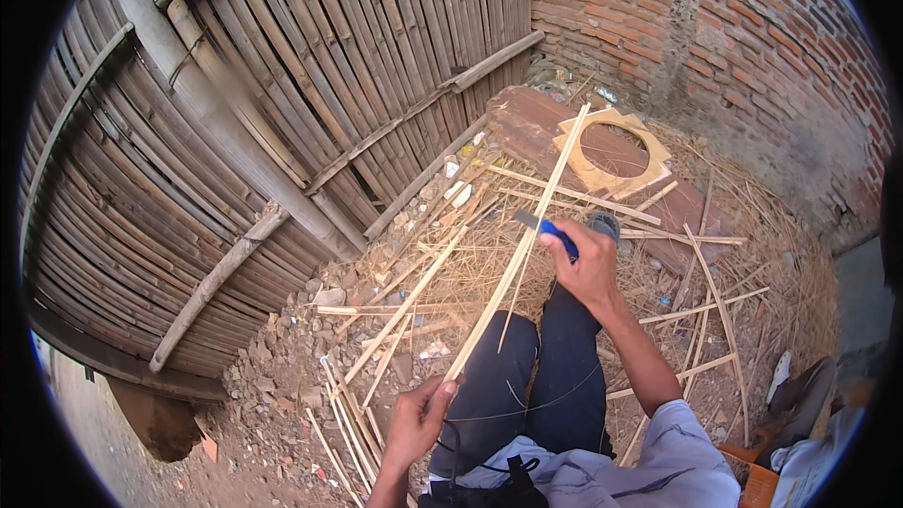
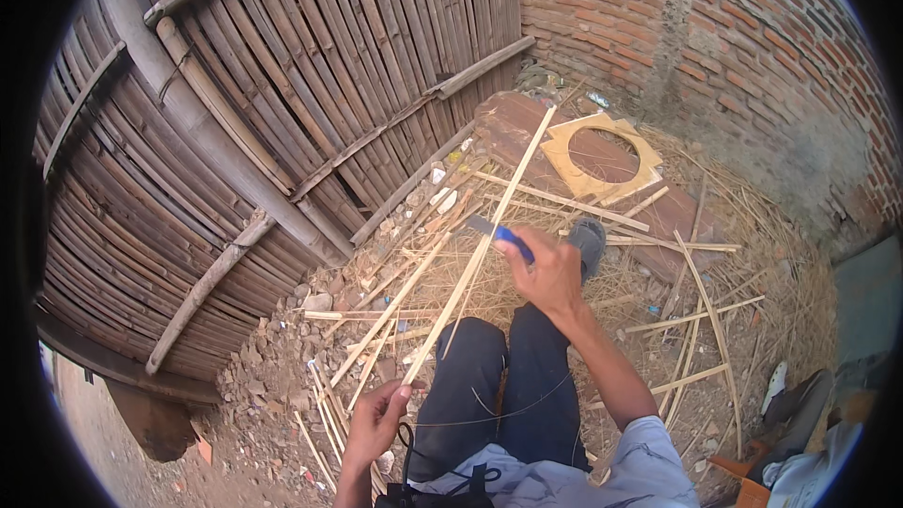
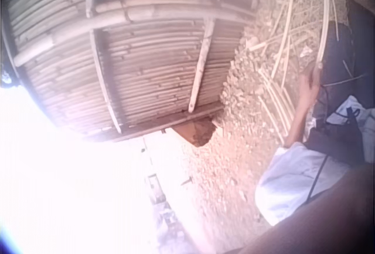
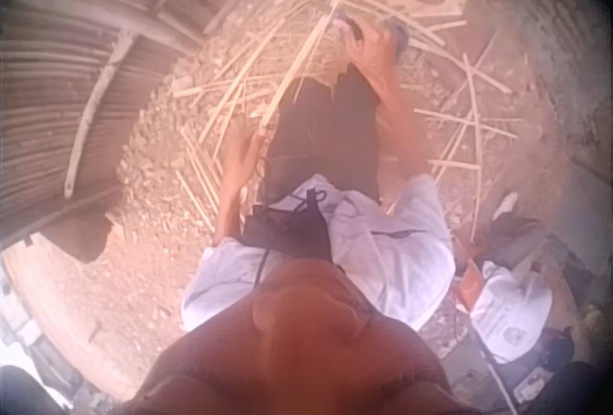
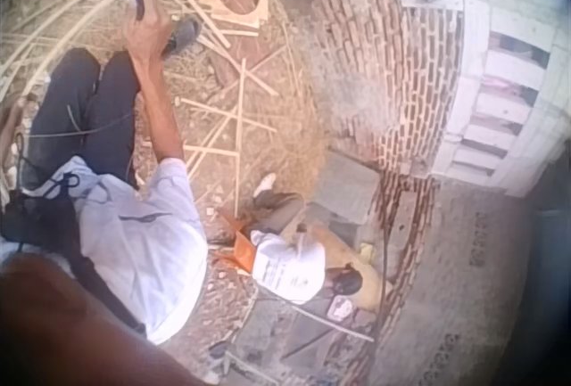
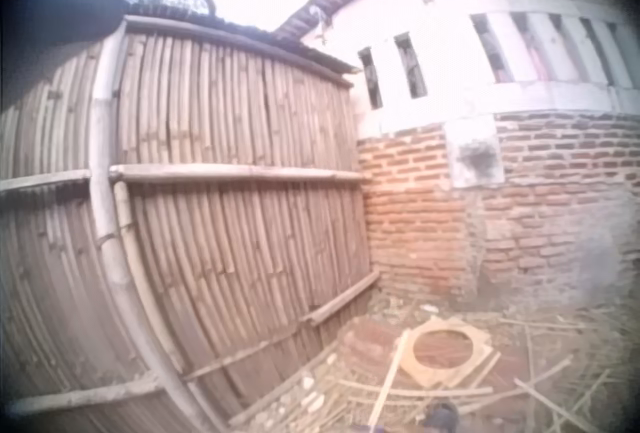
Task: The person sits and uses a blue-handled knife to shave thin bamboo strips, repeatedly drawing the blade along the length of each strip to thin and smooth it. The person handles multiple strips one at a time, occasionally gathering them into a small bundle before continuing.
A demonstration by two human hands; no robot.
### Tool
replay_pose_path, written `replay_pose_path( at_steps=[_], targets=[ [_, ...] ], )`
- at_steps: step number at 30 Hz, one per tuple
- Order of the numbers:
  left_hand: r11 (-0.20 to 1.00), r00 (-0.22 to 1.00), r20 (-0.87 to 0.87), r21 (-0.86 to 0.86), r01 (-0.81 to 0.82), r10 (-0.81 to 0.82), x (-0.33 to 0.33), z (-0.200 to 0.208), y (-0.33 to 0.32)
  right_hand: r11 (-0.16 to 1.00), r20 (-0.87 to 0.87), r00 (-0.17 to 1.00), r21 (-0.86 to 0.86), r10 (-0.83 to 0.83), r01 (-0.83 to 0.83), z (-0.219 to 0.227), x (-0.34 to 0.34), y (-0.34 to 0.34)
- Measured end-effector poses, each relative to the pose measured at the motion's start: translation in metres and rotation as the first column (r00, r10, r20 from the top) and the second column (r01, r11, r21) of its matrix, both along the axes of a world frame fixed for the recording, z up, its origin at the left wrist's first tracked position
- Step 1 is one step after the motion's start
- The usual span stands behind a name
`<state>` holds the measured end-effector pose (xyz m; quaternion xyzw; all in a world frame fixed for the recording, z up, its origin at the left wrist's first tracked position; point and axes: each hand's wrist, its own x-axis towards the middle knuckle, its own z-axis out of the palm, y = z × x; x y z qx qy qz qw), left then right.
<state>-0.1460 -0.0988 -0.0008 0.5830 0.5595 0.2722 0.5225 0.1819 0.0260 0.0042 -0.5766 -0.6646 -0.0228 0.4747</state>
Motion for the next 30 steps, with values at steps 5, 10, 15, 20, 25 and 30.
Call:
replay_pose_path(
  at_steps=[5,10,15,20,25,30],
  targets=[
    [0.985,0.997,-0.010,-0.158,0.073,-0.076,-0.056,-0.017,-0.015,0.969,0.025,0.974,-0.096,-0.226,0.227,-0.010,0.070,0.046],
    [0.985,0.997,0.004,-0.157,0.073,-0.074,-0.116,-0.040,-0.022,0.926,-0.079,0.923,-0.003,-0.376,0.377,0.006,0.122,0.074],
    [0.966,0.955,-0.163,-0.031,-0.255,0.247,-0.139,-0.052,-0.014,0.949,-0.077,0.946,0.011,-0.315,0.316,0.029,0.112,0.061],
    [0.945,0.951,-0.039,0.129,-0.299,0.306,-0.078,-0.044,0.022,0.995,-0.049,0.994,0.002,0.097,-0.097,0.022,0.005,0.010],
    [0.991,0.983,0.172,0.107,-0.079,0.059,0.006,-0.004,0.029,0.940,-0.025,0.941,0.063,0.338,-0.336,0.005,-0.064,-0.032],
    [0.996,0.975,0.224,0.089,-0.028,0.008,0.027,0.007,0.028,0.932,0.024,0.932,-0.004,0.362,-0.362,0.009,-0.064,-0.047]
  ],
)
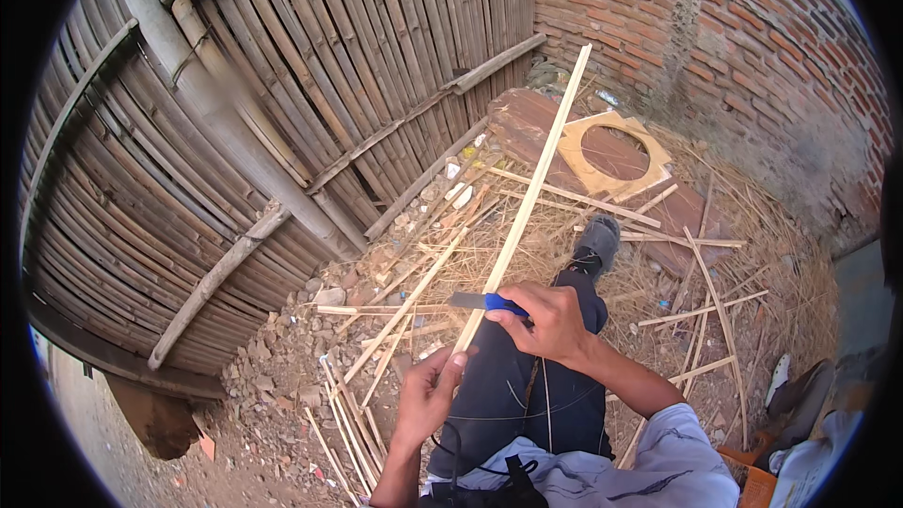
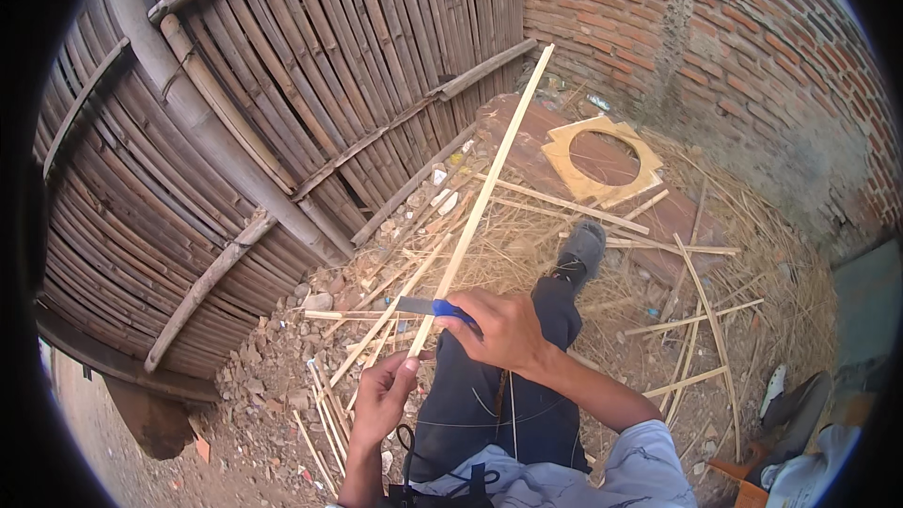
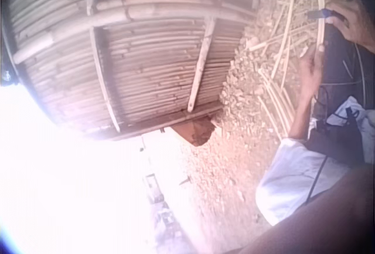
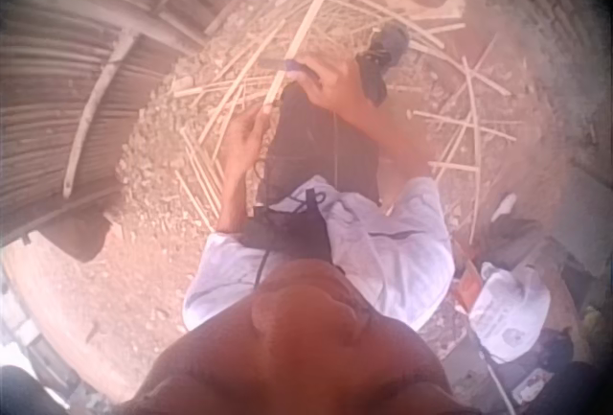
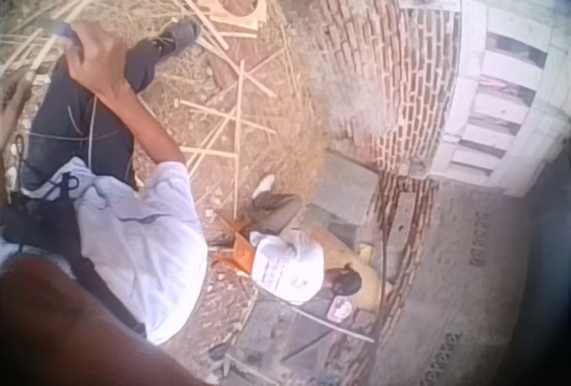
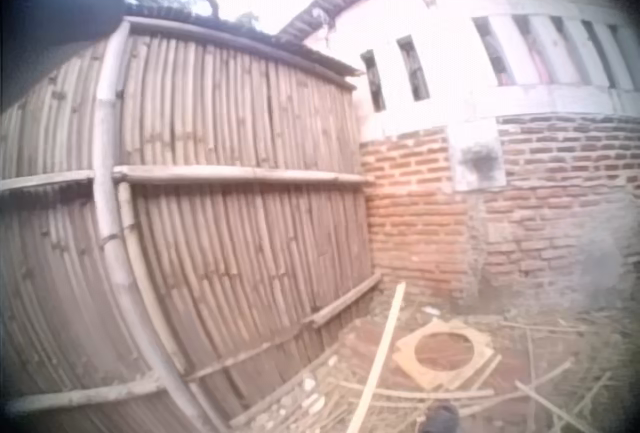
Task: The person sits and uses a blue-handled knife to shave thin bamboo strips, repeatedly drawing the blade along the length of each strip to thin and smooth it. The person handles multiple strips one at a time, occasionally gathering them into a small bundle before continuing.
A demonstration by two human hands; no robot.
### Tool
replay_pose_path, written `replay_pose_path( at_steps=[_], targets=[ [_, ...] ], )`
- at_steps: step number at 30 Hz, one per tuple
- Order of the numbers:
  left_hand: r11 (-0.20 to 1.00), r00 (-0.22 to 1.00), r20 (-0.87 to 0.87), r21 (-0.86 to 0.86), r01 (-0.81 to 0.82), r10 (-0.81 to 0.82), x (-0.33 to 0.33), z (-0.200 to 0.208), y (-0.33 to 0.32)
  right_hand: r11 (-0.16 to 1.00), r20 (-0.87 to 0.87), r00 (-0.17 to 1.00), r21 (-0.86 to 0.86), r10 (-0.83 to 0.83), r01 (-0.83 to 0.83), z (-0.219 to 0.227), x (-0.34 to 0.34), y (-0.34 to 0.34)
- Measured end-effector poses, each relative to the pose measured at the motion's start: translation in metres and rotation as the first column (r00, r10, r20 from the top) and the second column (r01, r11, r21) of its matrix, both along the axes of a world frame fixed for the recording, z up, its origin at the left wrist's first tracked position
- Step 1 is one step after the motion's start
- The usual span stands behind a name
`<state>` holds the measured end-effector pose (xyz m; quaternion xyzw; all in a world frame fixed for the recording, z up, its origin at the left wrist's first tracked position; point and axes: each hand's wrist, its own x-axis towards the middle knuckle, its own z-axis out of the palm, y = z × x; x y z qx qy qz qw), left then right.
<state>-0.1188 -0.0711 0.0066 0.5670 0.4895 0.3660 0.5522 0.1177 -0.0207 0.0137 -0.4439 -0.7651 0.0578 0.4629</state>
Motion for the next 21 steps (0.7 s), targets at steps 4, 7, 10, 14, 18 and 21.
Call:
replay_pose_path(
  at_steps=[4,7,10,14,18,21],
  targets=[
    [1.000,1.000,-0.008,0.003,0.015,-0.015,-0.001,-0.005,-0.001,1.000,0.052,0.999,-0.007,-0.009,0.009,0.002,0.004,-0.004],
    [0.999,1.000,-0.028,0.032,-0.002,0.003,0.000,-0.006,-0.004,1.000,0.062,0.998,-0.015,0.002,-0.001,-0.001,0.003,-0.007],
    [0.997,0.999,-0.036,0.063,-0.038,0.040,0.003,-0.005,-0.003,1.000,0.066,0.998,-0.013,0.006,-0.005,-0.007,0.000,-0.011],
    [0.989,0.991,-0.093,0.115,-0.090,0.101,0.008,0.005,-0.004,0.999,0.066,0.998,-0.046,-0.004,0.007,-0.010,-0.001,-0.012],
    [0.988,0.983,-0.128,0.101,-0.117,0.130,0.010,0.003,-0.005,1.000,0.052,0.998,0.013,-0.020,0.020,-0.008,0.000,-0.011],
    [0.985,0.983,-0.124,0.126,-0.121,0.137,0.014,0.007,-0.005,0.999,0.078,0.996,0.030,-0.034,0.032,-0.005,0.004,-0.009]
  ],
)
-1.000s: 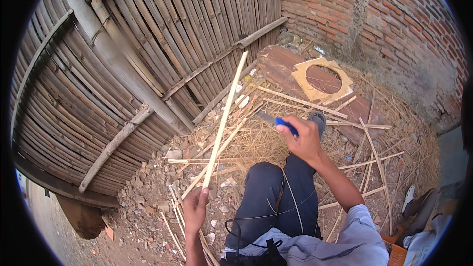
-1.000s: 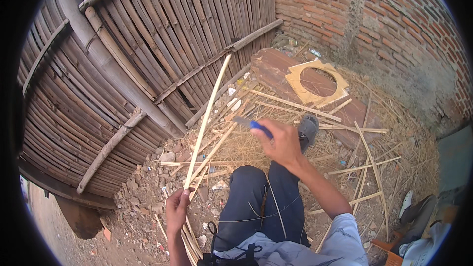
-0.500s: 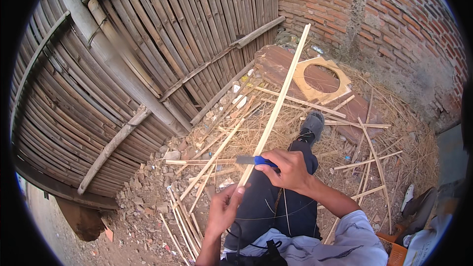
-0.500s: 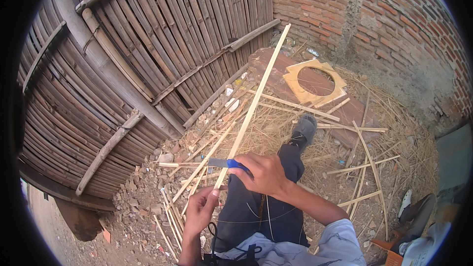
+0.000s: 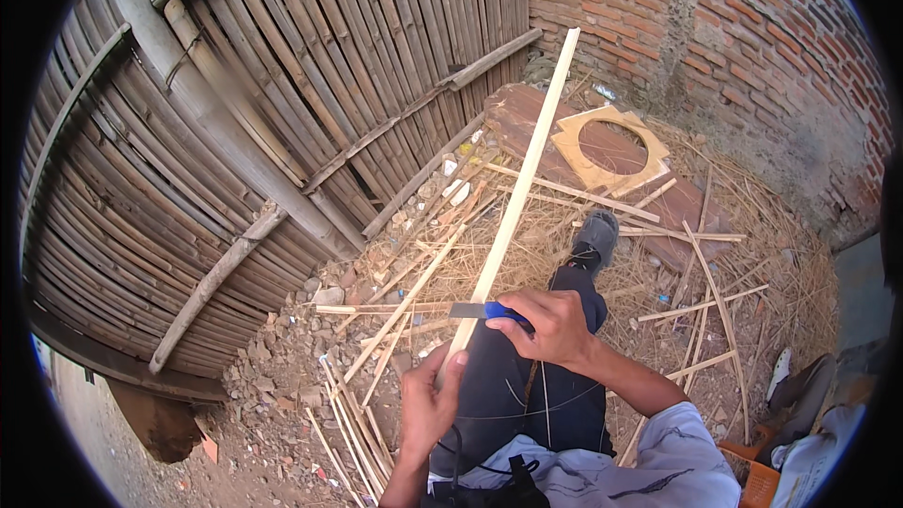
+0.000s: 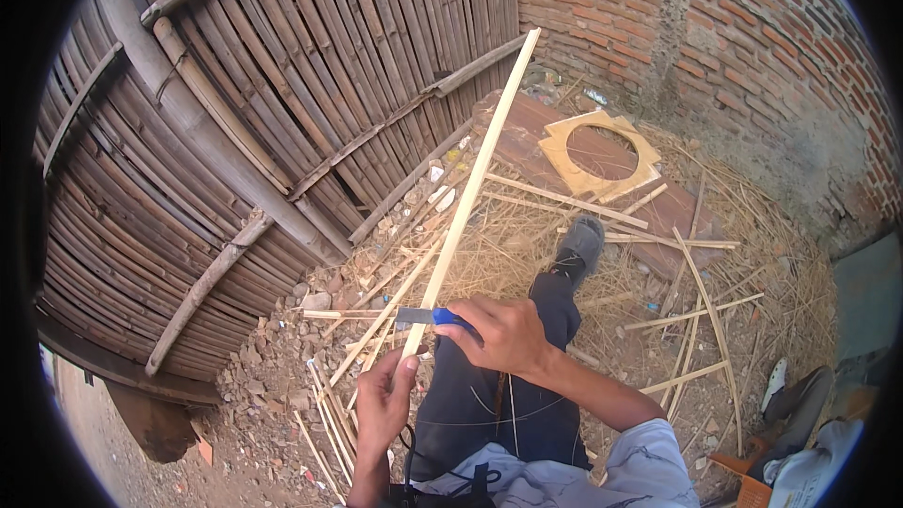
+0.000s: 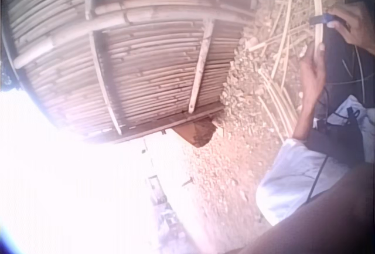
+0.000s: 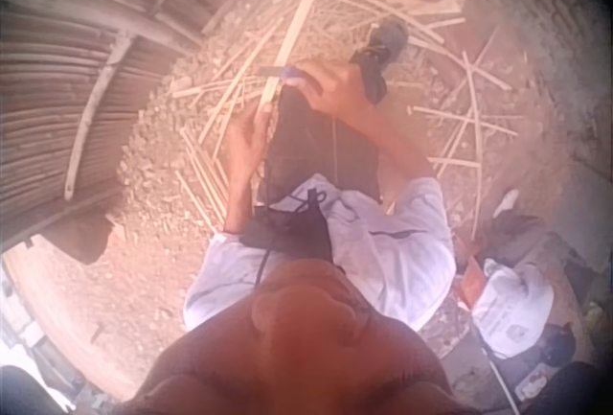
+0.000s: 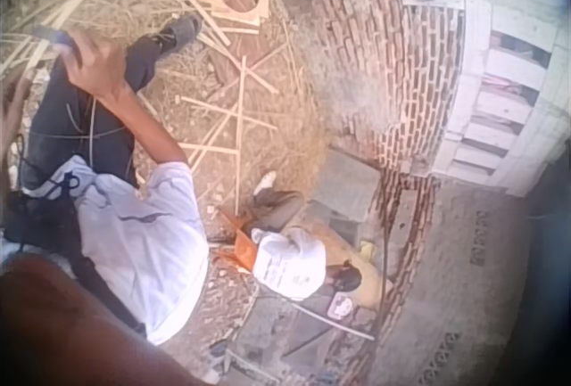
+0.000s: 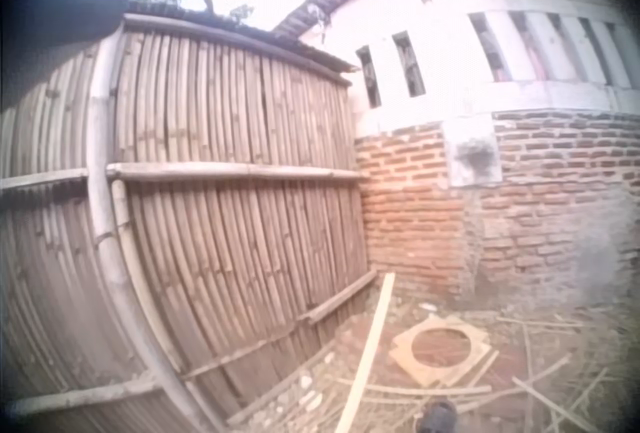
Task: The person sits and uses a blue-handled knife to shave thin bamboo strips, repeatedly drawing the blade along the length of each strip to thin and smooth it. The person handles multiple strips one at a time, occasionally gathering them into a small bundle before continuing.
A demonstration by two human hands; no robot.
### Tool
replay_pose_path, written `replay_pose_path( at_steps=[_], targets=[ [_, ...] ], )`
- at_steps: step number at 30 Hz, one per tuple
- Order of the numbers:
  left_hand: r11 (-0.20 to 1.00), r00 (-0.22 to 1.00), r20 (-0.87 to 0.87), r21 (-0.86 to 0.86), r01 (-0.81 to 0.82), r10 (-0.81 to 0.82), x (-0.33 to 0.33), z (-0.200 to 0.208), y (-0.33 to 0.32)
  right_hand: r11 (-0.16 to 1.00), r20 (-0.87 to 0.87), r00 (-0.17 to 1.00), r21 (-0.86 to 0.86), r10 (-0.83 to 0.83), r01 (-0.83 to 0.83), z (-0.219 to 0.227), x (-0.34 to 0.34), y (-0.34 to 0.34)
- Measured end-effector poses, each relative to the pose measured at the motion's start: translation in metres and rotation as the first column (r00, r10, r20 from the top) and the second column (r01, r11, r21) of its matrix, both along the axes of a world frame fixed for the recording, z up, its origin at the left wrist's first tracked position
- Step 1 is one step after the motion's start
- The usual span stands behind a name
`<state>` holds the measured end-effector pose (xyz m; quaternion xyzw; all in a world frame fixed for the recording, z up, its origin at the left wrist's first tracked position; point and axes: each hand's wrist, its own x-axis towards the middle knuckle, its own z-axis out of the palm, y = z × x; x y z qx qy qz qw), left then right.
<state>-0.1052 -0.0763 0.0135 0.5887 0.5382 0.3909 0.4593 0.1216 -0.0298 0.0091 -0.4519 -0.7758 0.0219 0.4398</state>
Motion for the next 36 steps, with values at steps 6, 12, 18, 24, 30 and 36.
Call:
replay_pose_path(
  at_steps=[6,12,18,24,30,36],
  targets=[
    [0.998,0.997,-0.072,0.059,0.005,-0.001,-0.009,-0.005,-0.007,0.996,0.006,0.998,0.061,-0.058,0.058,0.008,0.007,0.002],
    [0.981,0.990,-0.130,-0.194,0.021,-0.047,-0.047,-0.016,-0.051,0.931,-0.125,0.935,0.114,-0.332,0.346,0.014,0.069,0.049],
    [0.964,0.988,-0.076,-0.239,0.113,-0.135,-0.119,-0.059,-0.064,0.838,-0.096,0.835,0.013,-0.542,0.545,0.018,0.133,0.095],
    [0.911,0.994,-0.098,-0.413,0.002,-0.046,-0.193,-0.101,-0.064,0.764,-0.233,0.748,0.034,-0.621,0.644,0.039,0.180,0.119],
    [0.940,0.944,-0.201,-0.173,-0.295,0.260,-0.156,-0.131,-0.033,0.928,-0.106,0.922,-0.055,-0.373,0.370,0.025,0.090,0.077],
    [0.996,0.995,0.070,-0.065,-0.060,0.065,-0.044,-0.055,0.011,0.998,-0.130,0.991,-0.055,-0.033,0.026,-0.015,-0.001,0.024]
  ],
)
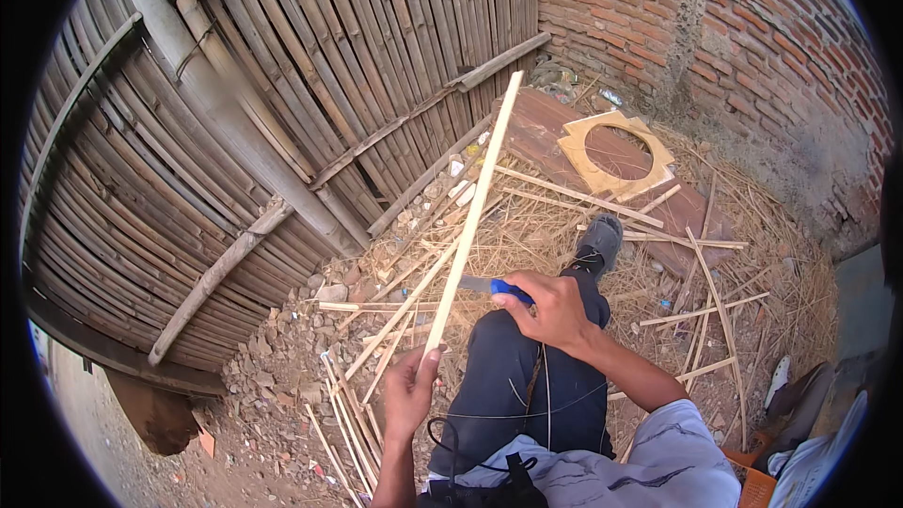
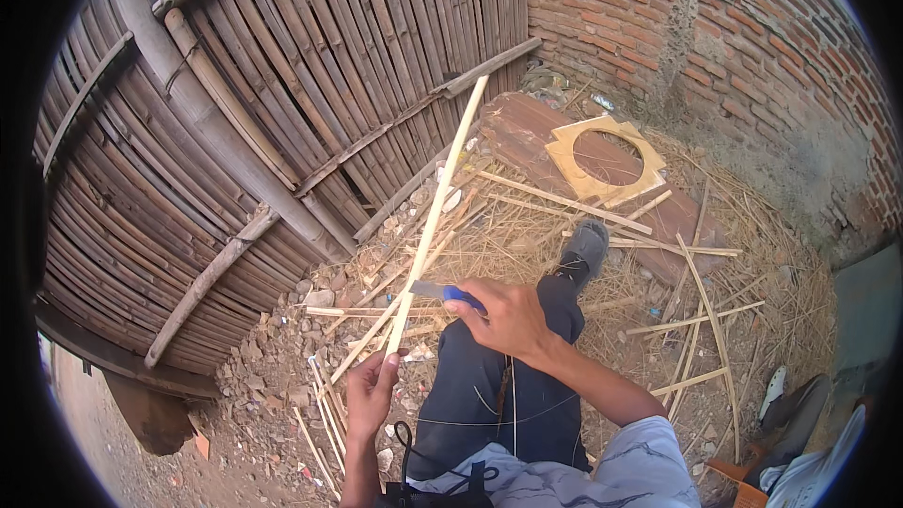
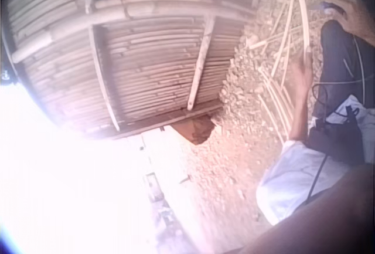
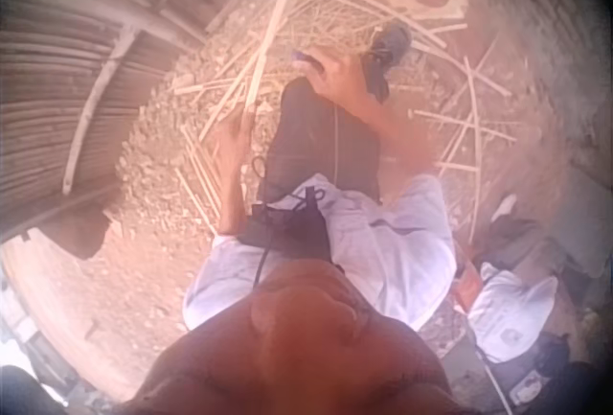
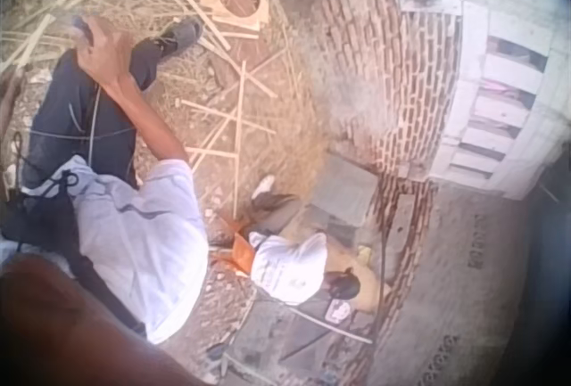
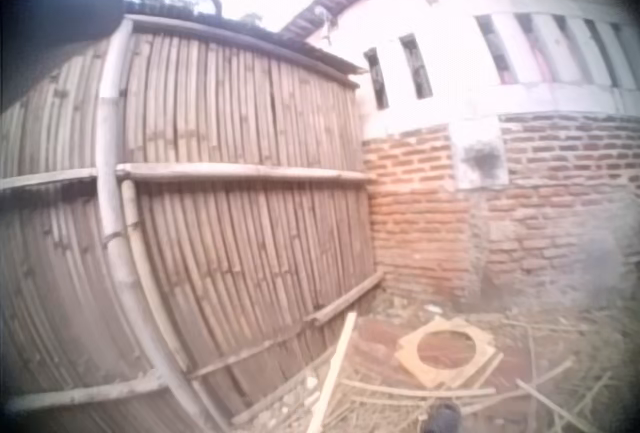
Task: The person sits and uses a blue-handled knife to shave thin bamboo strips, repeatedly drawing the blade along the length of each strip to thin and smooth it. The person handles multiple strips one at a time, occasionally gathering them into a small bundle before continuing.
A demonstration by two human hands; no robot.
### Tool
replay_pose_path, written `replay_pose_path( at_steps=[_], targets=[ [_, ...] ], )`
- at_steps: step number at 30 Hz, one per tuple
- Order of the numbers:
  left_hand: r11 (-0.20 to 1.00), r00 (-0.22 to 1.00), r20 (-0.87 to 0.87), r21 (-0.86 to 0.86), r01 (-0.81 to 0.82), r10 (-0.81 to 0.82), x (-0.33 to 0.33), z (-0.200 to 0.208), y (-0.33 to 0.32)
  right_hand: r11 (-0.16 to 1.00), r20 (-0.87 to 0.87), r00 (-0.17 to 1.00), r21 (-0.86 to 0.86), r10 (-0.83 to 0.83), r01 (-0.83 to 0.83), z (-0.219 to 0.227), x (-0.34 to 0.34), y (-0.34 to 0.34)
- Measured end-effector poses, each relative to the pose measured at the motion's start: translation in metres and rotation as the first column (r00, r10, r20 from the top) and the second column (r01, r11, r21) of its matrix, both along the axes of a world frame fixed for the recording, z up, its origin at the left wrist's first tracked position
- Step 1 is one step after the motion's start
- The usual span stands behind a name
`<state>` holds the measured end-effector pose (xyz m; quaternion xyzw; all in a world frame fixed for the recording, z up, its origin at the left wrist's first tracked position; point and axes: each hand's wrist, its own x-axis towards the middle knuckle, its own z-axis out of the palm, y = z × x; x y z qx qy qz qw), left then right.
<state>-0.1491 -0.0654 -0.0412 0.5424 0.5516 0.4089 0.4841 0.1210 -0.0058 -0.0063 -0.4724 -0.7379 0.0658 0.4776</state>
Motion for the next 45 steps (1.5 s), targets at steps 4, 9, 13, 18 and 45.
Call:
replay_pose_path(
  at_steps=[4,9,13,18,45],
  targets=[
    [0.993,0.987,-0.143,0.073,0.089,-0.078,0.023,0.039,-0.003,1.000,0.014,1.000,-0.001,0.008,-0.008,0.000,-0.003,-0.011],
    [0.992,0.988,-0.147,0.115,0.055,-0.038,0.034,0.053,-0.009,0.998,0.055,0.997,-0.012,0.060,-0.060,0.003,-0.006,-0.022],
    [0.997,0.975,-0.222,0.072,0.031,-0.014,0.040,0.065,-0.012,0.999,0.091,0.995,-0.017,0.040,-0.039,0.004,-0.006,-0.023],
    [0.996,0.984,-0.170,0.076,0.056,-0.042,0.035,0.051,-0.014,0.996,0.131,0.991,0.084,0.026,-0.038,0.003,-0.003,-0.018],
    [0.948,0.926,0.211,-0.021,-0.316,0.313,-0.100,-0.090,-0.021,0.920,-0.264,0.945,-0.385,-0.192,0.080,0.011,0.110,0.055]
  ],
)
